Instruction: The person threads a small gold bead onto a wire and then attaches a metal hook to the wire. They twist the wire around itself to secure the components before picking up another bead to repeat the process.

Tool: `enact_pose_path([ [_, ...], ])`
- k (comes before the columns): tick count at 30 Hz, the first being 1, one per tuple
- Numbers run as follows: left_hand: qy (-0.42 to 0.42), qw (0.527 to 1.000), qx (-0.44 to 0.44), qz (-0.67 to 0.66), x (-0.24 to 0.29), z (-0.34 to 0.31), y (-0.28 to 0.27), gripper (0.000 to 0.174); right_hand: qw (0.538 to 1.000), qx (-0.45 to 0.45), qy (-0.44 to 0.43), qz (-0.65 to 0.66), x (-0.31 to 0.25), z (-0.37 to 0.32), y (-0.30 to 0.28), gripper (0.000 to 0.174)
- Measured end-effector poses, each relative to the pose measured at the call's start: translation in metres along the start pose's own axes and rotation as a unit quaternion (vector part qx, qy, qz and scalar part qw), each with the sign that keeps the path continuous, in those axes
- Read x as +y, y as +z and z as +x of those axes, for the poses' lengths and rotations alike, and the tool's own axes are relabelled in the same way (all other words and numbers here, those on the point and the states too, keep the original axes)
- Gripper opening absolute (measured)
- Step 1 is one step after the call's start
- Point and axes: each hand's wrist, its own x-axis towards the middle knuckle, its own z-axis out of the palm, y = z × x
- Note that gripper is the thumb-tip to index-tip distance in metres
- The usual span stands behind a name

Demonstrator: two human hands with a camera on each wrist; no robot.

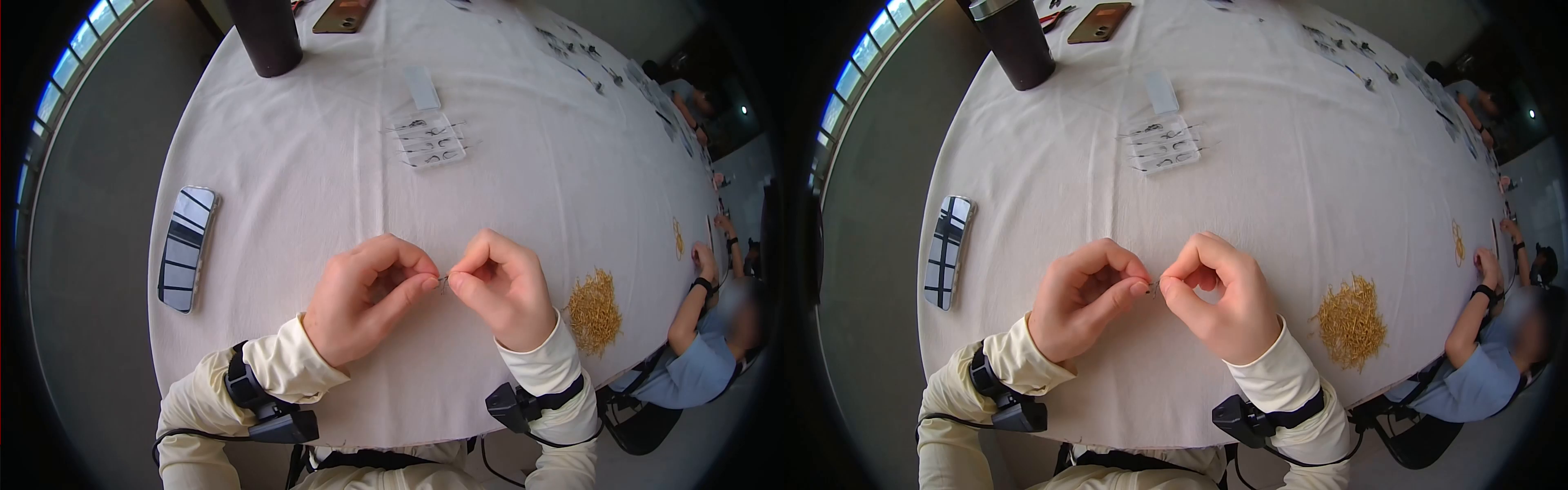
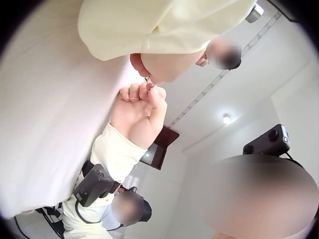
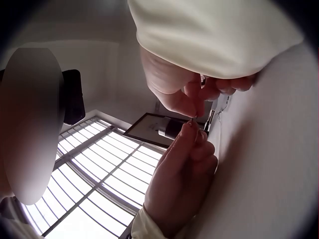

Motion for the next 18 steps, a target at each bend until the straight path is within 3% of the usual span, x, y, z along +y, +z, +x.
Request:
enact_pose_path([
  [3, 0.002, 1.000, 0.011, -0.005, 0.003, -0.001, 0.001, 0.010, 1.000, 0.015, -0.003, 0.027, 0.000, 0.000, 0.007, 0.012],
  [5, -0.004, 1.000, 0.012, -0.005, 0.003, -0.001, 0.000, 0.011, 0.996, 0.029, -0.069, -0.042, -0.001, 0.001, 0.008, 0.010],
  [8, -0.026, 0.999, 0.012, -0.036, 0.003, 0.000, -0.001, 0.013, 0.993, 0.046, -0.092, -0.051, 0.001, 0.002, 0.008, 0.008],
  [18, -0.041, 0.999, 0.007, -0.032, 0.003, -0.002, 0.000, 0.010, 0.993, 0.057, -0.101, -0.025, 0.002, 0.001, 0.014, 0.008],
])
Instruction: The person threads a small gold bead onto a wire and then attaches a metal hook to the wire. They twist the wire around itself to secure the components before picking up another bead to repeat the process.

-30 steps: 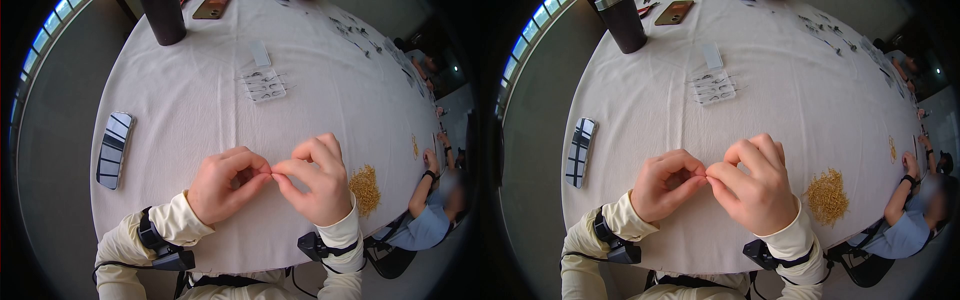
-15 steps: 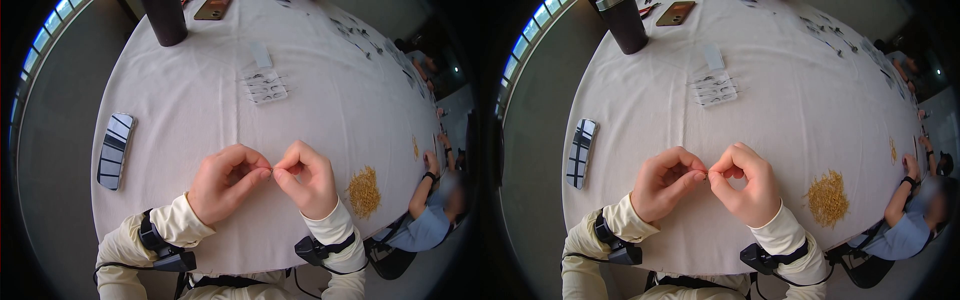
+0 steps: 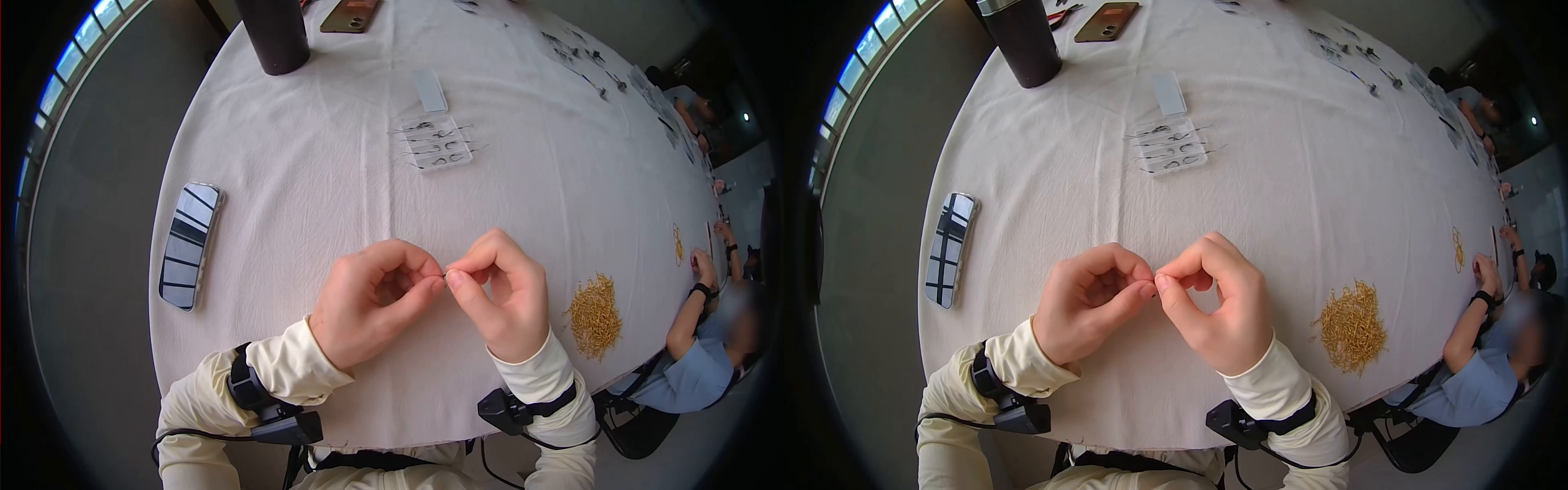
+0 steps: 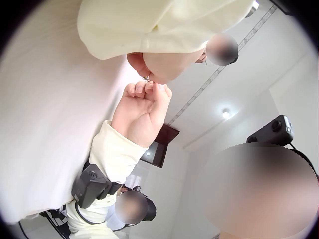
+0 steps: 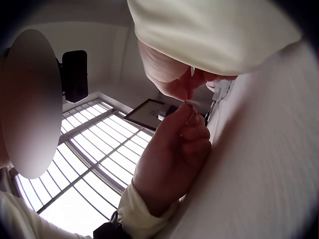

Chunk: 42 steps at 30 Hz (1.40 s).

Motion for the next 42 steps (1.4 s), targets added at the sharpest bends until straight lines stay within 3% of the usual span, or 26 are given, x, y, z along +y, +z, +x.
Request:
enact_pose_path([
  [6, 0.005, 1.000, 0.004, 0.008, -0.006, 0.001, -0.002, 0.010, 0.998, -0.024, 0.001, -0.064, -0.010, 0.004, -0.005, 0.009],
  [13, 0.033, 0.989, -0.020, 0.145, 0.006, 0.000, -0.003, 0.008, 0.966, -0.051, -0.121, -0.224, -0.018, 0.008, -0.014, 0.013],
  [15, 0.017, 0.995, -0.017, 0.095, 0.001, 0.001, -0.002, 0.010, 0.961, -0.053, -0.135, -0.235, -0.018, 0.009, -0.017, 0.014],
  [19, 0.004, 1.000, -0.002, -0.023, -0.001, 0.003, -0.001, 0.014, 0.979, -0.055, -0.062, -0.187, -0.014, 0.008, -0.018, 0.011],
  [29, -0.005, 0.996, 0.028, -0.082, 0.002, 0.003, -0.001, 0.015, 0.997, -0.041, 0.058, -0.010, -0.001, 0.003, -0.012, 0.007],
  [32, 0.024, 0.998, 0.013, -0.051, -0.001, 0.001, -0.001, 0.012, 0.997, -0.039, 0.061, 0.034, 0.000, 0.003, -0.011, 0.008],
  [37, 0.134, 0.982, 0.025, 0.132, 0.001, -0.001, -0.004, 0.011, 0.990, -0.060, 0.100, 0.074, -0.006, 0.001, -0.009, 0.009],
  [42, 0.175, 0.970, 0.046, 0.163, 0.001, -0.002, -0.003, 0.012, 0.981, -0.078, 0.124, 0.124, -0.008, 0.001, -0.009, 0.008],
])
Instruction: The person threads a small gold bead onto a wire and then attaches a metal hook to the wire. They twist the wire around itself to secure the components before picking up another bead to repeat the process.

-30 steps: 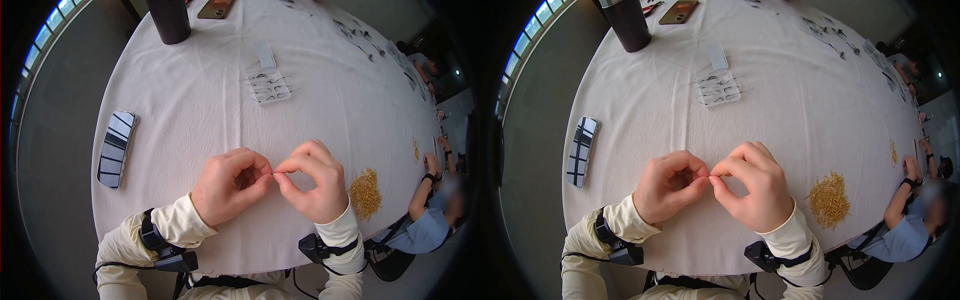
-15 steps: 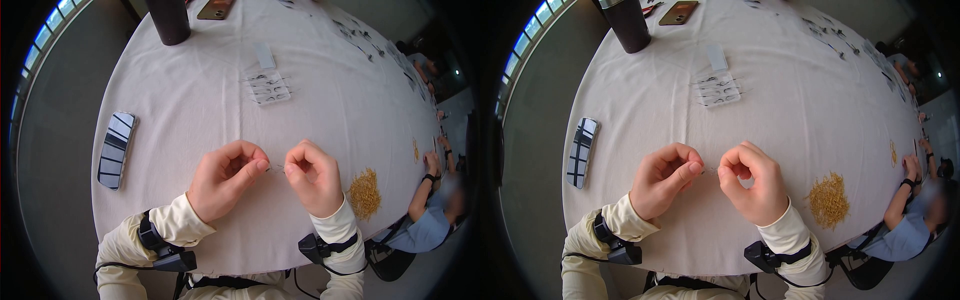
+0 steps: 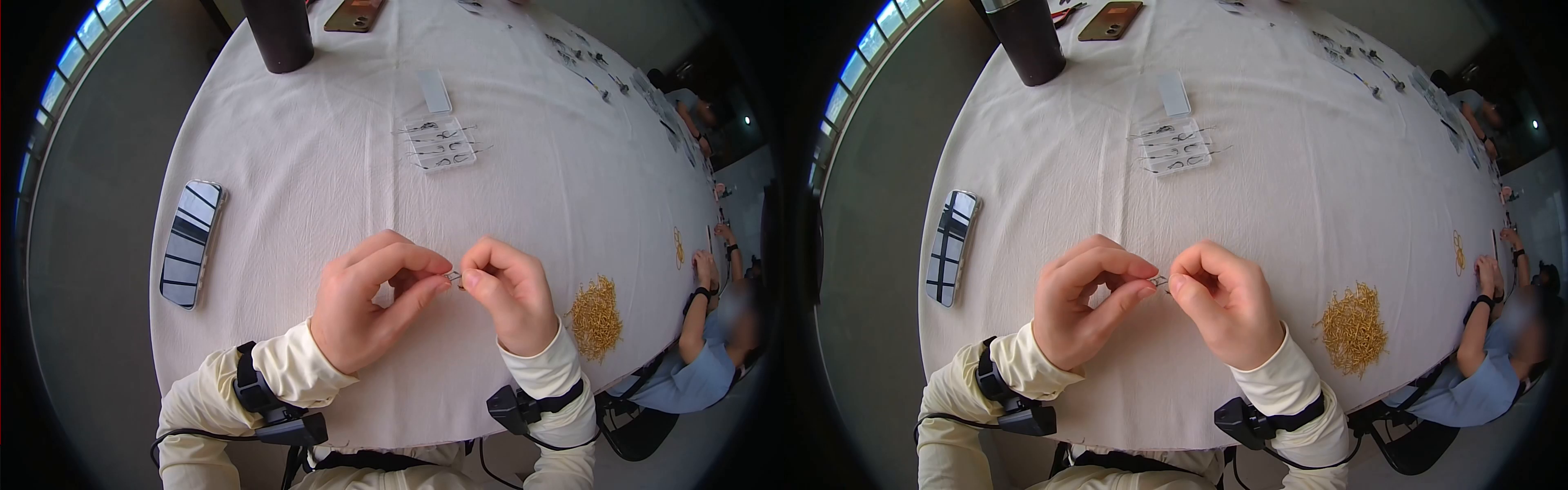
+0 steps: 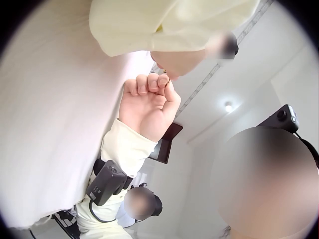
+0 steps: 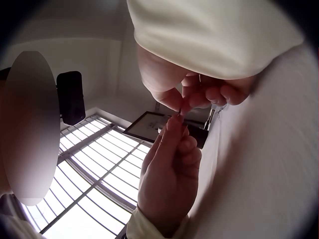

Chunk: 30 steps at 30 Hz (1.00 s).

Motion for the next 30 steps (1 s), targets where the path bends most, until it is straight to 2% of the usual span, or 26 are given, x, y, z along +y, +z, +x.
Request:
enact_pose_path([
  [5, 0.011, 1.000, -0.017, -0.010, -0.001, 0.001, -0.001, 0.011, 0.999, -0.046, 0.005, 0.013, -0.003, 0.001, -0.004, 0.009],
  [9, 0.016, 0.999, -0.008, -0.037, -0.006, 0.001, 0.002, 0.008, 0.999, -0.048, -0.002, 0.009, -0.001, 0.001, -0.004, 0.009],
  [11, 0.030, 0.998, 0.008, -0.045, -0.006, 0.001, 0.002, 0.007, 0.999, -0.023, -0.013, 0.017, 0.003, 0.001, -0.001, 0.011],
  [13, -0.011, 0.999, -0.033, -0.037, -0.001, 0.000, -0.001, 0.005, 1.000, -0.022, -0.014, -0.011, 0.003, 0.001, -0.003, 0.011],
  [16, -0.037, 0.998, -0.031, -0.042, -0.001, 0.000, -0.002, 0.004, 0.998, -0.006, -0.027, -0.055, 0.002, 0.002, -0.002, 0.010],
  [23, -0.018, 0.999, -0.030, -0.036, -0.005, -0.001, -0.001, 0.006, 0.996, 0.012, -0.022, -0.084, -0.002, 0.001, -0.003, 0.006],
  [25, -0.101, 0.979, -0.007, -0.175, -0.004, -0.002, 0.002, 0.009, 0.997, 0.016, -0.003, -0.073, -0.003, 0.000, -0.002, 0.006],
  [30, -0.158, 0.959, 0.018, -0.236, -0.003, 0.001, 0.004, 0.015, 0.998, 0.014, 0.064, 0.003, -0.008, 0.000, -0.002, 0.007],
])
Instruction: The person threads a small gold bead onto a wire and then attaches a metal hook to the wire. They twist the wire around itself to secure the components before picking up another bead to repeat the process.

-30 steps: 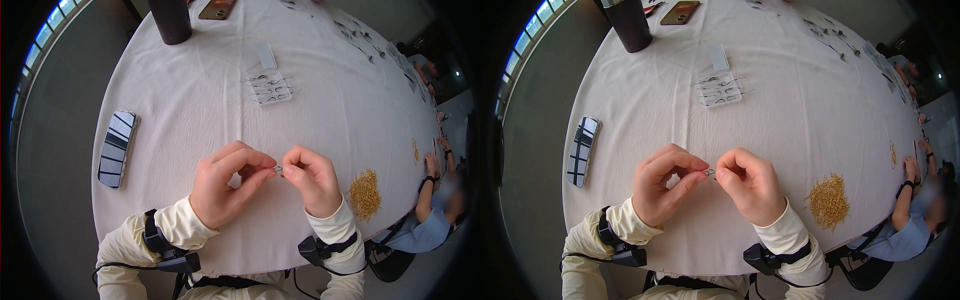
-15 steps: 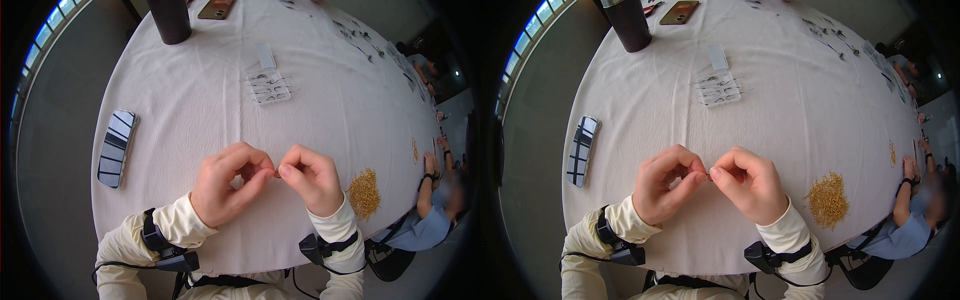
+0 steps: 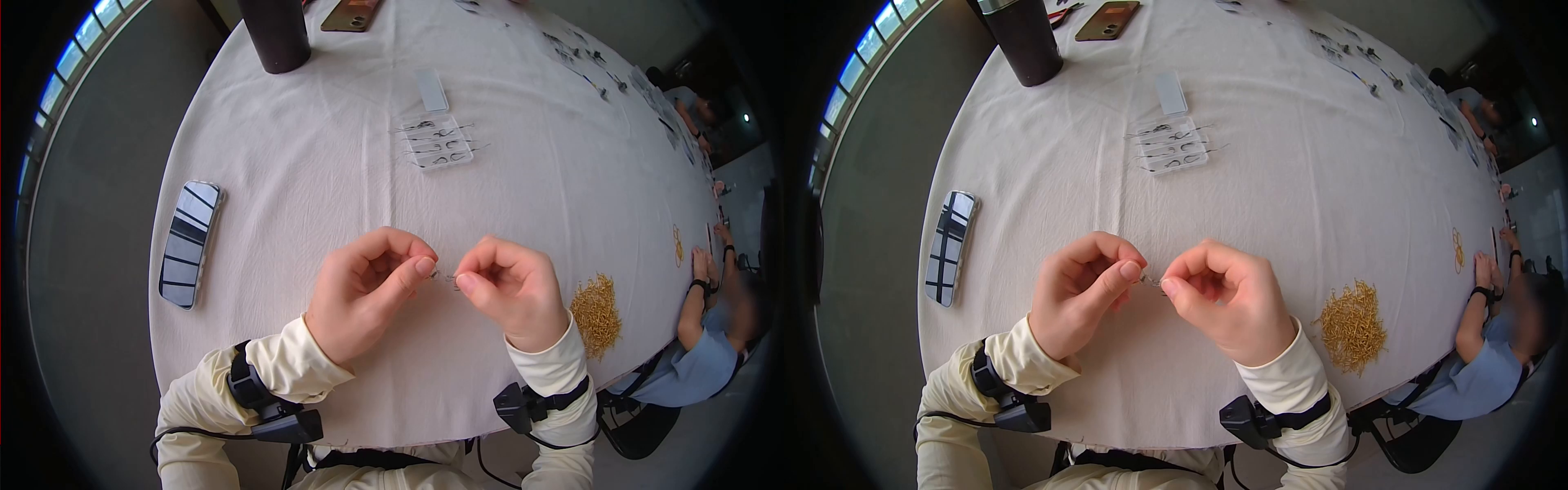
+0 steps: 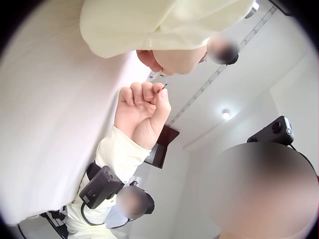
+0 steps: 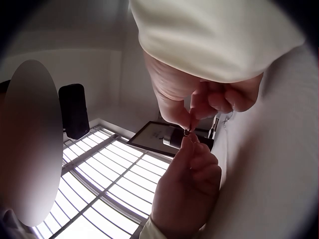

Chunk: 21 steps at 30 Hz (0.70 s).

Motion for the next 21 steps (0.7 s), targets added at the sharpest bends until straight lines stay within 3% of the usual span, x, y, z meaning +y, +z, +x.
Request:
enact_pose_path([
  [3, -0.006, 1.000, 0.004, -0.002, 0.000, 0.001, -0.001, 0.016, 0.999, -0.007, 0.020, 0.027, 0.000, 0.000, 0.001, 0.007],
  [11, -0.008, 1.000, 0.005, 0.001, 0.001, 0.000, 0.000, 0.014, 0.991, 0.010, -0.103, -0.088, 0.012, 0.004, 0.008, 0.005],
  [21, -0.018, 1.000, -0.009, -0.008, 0.001, 0.000, 0.001, 0.016, 0.998, 0.036, -0.055, -0.011, 0.015, 0.004, 0.010, 0.007],
])
